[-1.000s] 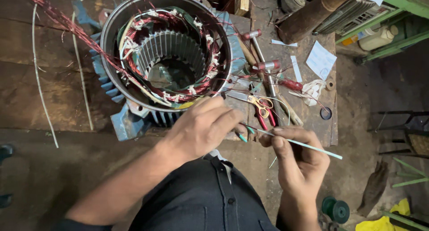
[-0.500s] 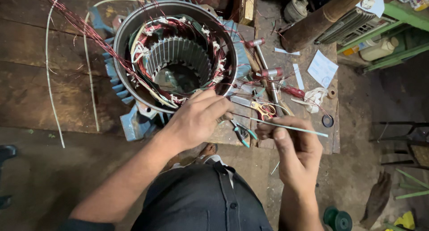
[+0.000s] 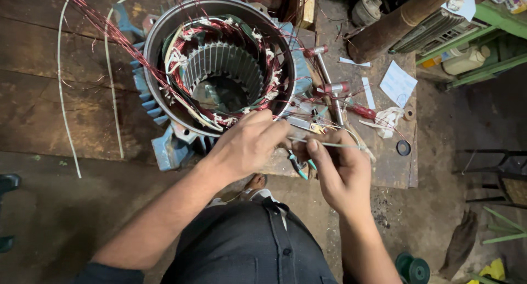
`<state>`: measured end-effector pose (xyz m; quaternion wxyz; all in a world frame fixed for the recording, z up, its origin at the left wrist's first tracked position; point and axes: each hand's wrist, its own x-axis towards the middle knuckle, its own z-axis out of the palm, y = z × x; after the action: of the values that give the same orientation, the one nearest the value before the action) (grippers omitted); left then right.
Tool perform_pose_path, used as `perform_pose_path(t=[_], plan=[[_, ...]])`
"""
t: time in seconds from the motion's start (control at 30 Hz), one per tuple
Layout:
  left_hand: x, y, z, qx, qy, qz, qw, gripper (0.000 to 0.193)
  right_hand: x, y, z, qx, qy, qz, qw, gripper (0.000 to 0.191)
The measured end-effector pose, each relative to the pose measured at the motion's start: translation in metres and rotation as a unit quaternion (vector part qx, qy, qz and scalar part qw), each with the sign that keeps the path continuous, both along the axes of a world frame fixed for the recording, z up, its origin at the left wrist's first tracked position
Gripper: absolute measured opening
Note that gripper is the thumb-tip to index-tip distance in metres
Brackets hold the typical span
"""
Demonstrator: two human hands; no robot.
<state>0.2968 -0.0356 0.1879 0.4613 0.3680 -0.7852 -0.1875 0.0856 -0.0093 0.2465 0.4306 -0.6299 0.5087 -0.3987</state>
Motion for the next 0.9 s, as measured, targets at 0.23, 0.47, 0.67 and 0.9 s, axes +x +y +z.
perform_pose_path(t=[0.23, 0.47, 0.67, 0.9], plan=[[0.001, 0.005, 0.0, 0.059, 0.049, -0.029, 0.997, 0.027, 0.004, -0.015, -0.01, 0.005, -0.015, 0.024, 1.0, 0.012], [0.002, 0.009, 0.009, 0.086, 0.003, -0.032, 0.996, 0.025, 0.006, -0.013, 0.002, -0.003, 0.056, 0.049, 0.997, 0.014], [0.005, 0.049, 0.016, -0.18, -0.025, 0.101, 0.978, 0.035, 0.018, 0.047, 0.028, -0.144, 0.042, -0.052, 0.987, 0.004], [0.032, 0.081, 0.011, -0.257, 0.001, 0.141, 0.956, 0.022, 0.054, 0.058, 0.026, -0.474, 0.183, 0.145, 0.849, 0.028]])
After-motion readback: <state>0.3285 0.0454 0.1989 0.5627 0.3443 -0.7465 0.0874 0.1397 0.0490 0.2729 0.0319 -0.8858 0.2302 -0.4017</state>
